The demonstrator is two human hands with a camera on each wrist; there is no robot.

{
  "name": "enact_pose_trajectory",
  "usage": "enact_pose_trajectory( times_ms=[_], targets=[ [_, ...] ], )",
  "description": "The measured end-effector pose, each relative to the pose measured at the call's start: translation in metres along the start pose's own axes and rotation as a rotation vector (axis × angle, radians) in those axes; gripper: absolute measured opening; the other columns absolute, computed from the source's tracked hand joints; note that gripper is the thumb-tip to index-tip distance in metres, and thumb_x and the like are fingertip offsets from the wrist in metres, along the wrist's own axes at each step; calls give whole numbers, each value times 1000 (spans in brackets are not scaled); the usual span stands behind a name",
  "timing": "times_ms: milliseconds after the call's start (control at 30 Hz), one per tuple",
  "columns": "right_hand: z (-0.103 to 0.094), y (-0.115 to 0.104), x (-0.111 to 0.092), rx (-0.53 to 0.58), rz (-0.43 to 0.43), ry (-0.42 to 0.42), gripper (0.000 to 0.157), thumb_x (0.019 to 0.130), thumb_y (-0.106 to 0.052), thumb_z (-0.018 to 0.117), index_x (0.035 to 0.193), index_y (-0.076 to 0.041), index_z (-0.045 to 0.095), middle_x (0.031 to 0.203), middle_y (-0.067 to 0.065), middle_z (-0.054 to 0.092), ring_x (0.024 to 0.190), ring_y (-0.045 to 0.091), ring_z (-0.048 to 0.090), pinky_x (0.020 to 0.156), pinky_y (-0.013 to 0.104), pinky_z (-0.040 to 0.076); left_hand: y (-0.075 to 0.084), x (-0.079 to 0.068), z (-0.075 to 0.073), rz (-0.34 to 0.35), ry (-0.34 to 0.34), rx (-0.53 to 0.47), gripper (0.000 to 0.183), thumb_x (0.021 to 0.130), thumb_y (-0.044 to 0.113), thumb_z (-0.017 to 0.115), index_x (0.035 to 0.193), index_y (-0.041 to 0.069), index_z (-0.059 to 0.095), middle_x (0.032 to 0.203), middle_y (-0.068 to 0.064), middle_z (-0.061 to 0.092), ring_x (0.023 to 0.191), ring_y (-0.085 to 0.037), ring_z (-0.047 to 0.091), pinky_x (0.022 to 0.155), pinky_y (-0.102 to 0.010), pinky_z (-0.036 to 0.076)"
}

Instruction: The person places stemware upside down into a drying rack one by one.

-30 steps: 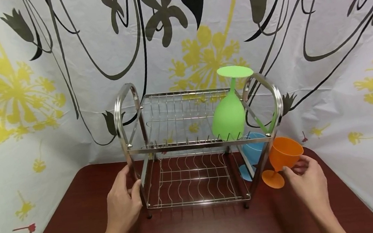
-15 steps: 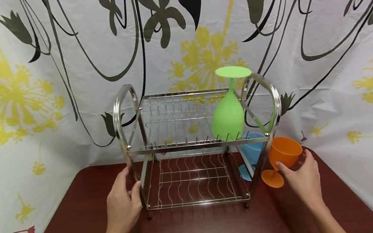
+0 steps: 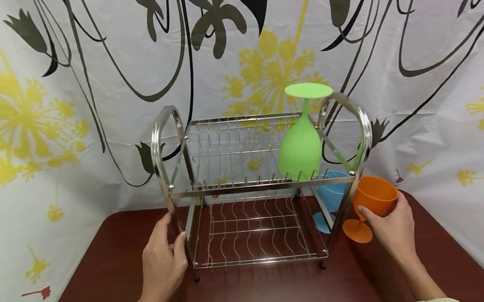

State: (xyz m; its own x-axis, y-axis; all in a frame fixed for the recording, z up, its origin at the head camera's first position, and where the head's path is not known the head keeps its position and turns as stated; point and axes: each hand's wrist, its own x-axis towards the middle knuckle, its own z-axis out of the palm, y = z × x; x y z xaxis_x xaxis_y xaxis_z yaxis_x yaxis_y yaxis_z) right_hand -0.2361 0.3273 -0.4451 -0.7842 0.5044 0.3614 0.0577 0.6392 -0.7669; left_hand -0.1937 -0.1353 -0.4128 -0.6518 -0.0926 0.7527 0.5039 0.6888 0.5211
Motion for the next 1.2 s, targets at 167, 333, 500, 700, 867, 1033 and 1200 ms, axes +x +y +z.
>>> enact_pose_trajectory(
  times_ms=[167,333,500,700,867,1033,1200],
  targets=[
    [-2,0,0,6,16,10,84,83,-31,78,147,-4,31,132,23,49,112,41,50,95,61,44,0,1,2,9,7,-7,48,78,-14,69,123,-5,55,100,-14,65,77,-22,69,59,-10,52],
    [-6,1,-3,9,30,16,84,83,-33,77,148,-7,31,135,21,49,115,39,50,96,60,44,0,0,2,4,2,-11,48,79,-14,69,124,-5,55,100,-14,65,77,-22,69,59,-10,52],
    [-13,1,-9,-18,28,27,85,81,-36,79,148,-8,34,133,18,52,112,35,53,79,31,51,1,-1,2,-11,-13,-12,48,80,-13,68,125,-5,55,102,-15,65,75,-22,69,59,-10,52],
    [-20,-1,-16,-25,31,11,85,79,-37,80,147,-10,36,133,15,52,114,33,55,77,31,56,2,-1,2,-12,-10,-13,48,79,-14,68,125,-6,54,104,-16,64,78,-24,69,60,-9,52],
    [-27,-9,-22,-14,23,-31,87,79,-37,80,150,-14,34,137,13,49,119,34,53,91,51,51,1,0,1,-4,-3,-14,48,79,-14,69,125,-7,54,105,-17,64,77,-25,69,60,-9,52],
    [-34,-17,-32,29,-27,-43,86,79,-32,82,149,-18,36,136,8,49,113,19,55,82,8,49,1,0,0,-6,-4,-11,48,80,-13,68,125,-7,54,106,-17,64,75,-24,69,59,-10,52],
    [-40,-22,-43,109,-93,-42,84,78,-19,83,148,-17,38,131,7,49,98,-8,49,74,-2,41,1,-1,0,-23,-14,-4,48,80,-13,69,125,-6,54,106,-17,64,75,-24,70,59,-10,52]
  ],
)
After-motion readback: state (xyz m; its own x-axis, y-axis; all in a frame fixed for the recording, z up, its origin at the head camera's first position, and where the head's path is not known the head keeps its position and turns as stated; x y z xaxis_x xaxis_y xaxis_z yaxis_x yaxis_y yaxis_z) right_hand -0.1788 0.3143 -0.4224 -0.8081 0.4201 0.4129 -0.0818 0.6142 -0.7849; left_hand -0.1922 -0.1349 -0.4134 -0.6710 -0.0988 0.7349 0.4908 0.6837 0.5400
